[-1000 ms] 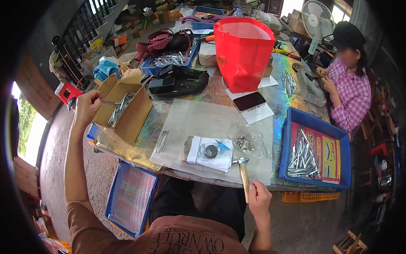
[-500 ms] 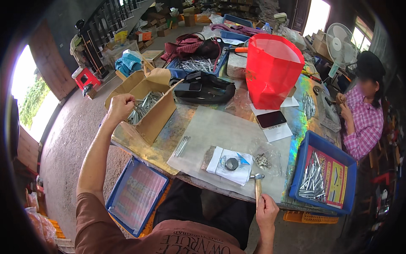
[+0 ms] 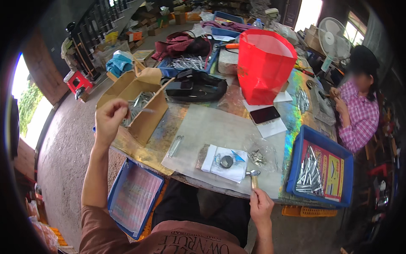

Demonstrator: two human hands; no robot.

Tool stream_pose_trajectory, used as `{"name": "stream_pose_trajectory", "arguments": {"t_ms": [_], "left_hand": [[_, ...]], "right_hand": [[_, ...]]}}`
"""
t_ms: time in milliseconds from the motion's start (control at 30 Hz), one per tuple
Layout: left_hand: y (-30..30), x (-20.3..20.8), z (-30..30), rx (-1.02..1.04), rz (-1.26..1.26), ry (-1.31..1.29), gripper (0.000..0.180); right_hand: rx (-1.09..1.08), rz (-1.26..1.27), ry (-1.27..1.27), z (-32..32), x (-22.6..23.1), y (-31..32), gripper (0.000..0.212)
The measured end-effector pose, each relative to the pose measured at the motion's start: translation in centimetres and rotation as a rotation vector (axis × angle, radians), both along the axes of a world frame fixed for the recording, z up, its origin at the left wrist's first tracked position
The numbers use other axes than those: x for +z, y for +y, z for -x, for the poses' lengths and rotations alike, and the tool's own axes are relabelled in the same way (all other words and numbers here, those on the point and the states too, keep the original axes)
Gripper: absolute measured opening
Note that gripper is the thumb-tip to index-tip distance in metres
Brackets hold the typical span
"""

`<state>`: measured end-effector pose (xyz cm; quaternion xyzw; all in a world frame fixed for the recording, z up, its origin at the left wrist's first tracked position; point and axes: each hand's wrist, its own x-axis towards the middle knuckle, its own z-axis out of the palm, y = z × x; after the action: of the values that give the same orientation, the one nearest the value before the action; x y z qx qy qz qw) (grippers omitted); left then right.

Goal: The recorder is assembling small metal parts, possibly hinges, using a hammer to secure pins into the assembly.

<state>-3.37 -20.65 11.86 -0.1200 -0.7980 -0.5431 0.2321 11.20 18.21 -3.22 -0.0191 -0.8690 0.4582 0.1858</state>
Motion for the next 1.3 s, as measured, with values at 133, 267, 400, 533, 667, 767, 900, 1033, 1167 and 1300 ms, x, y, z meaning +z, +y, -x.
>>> {"name": "stream_pose_trajectory", "arguments": {"t_ms": [133,267,400,533,667,767,900,1033,1167,1300], "left_hand": [[4.4,-2.1,-3.1,-0.209,-0.127,-0.164,0.008],[7.9,-5.3,-4.5,-0.419,-0.322,-0.291,0.008],[10.9,-8.5,-5.2,-0.544,-0.430,-0.392,0.010],[13.0,-10.6,-6.1,-0.591,-0.492,-0.516,0.010],[14.5,-12.1,-6.4,-0.622,-0.599,-0.525,0.021],[15.8,-12.7,-6.9,-0.671,-0.725,-0.570,0.031],[17.1,-14.1,-7.7,-0.715,-0.736,-0.651,0.033],[18.4,-15.1,-8.3,-0.701,-0.573,-0.663,0.023],[18.4,-15.3,-8.0,-0.687,-0.524,-0.658,0.016],[17.9,-15.5,-7.5,-0.615,-0.587,-0.661,0.015]], "right_hand": [[0.095,0.120,-0.036,1.0,1.9,-2.1,0.012],[0.221,0.374,-0.190,1.9,3.6,-4.2,0.017],[0.327,0.541,-0.248,2.4,3.2,-5.2,0.021],[0.340,0.559,-0.276,2.2,3.1,-5.6,0.020],[0.311,0.616,-0.329,1.8,1.9,-5.0,0.020],[0.310,0.786,-0.357,1.6,1.1,-4.6,0.022],[0.351,0.995,-0.408,1.7,0.6,-4.7,0.026],[0.422,1.174,-0.521,1.7,0.4,-4.6,0.026],[0.406,0.860,-0.508,2.1,0.3,-3.3,0.022],[0.008,0.167,-0.038,5.5,-0.1,-0.1,0.014]]}}
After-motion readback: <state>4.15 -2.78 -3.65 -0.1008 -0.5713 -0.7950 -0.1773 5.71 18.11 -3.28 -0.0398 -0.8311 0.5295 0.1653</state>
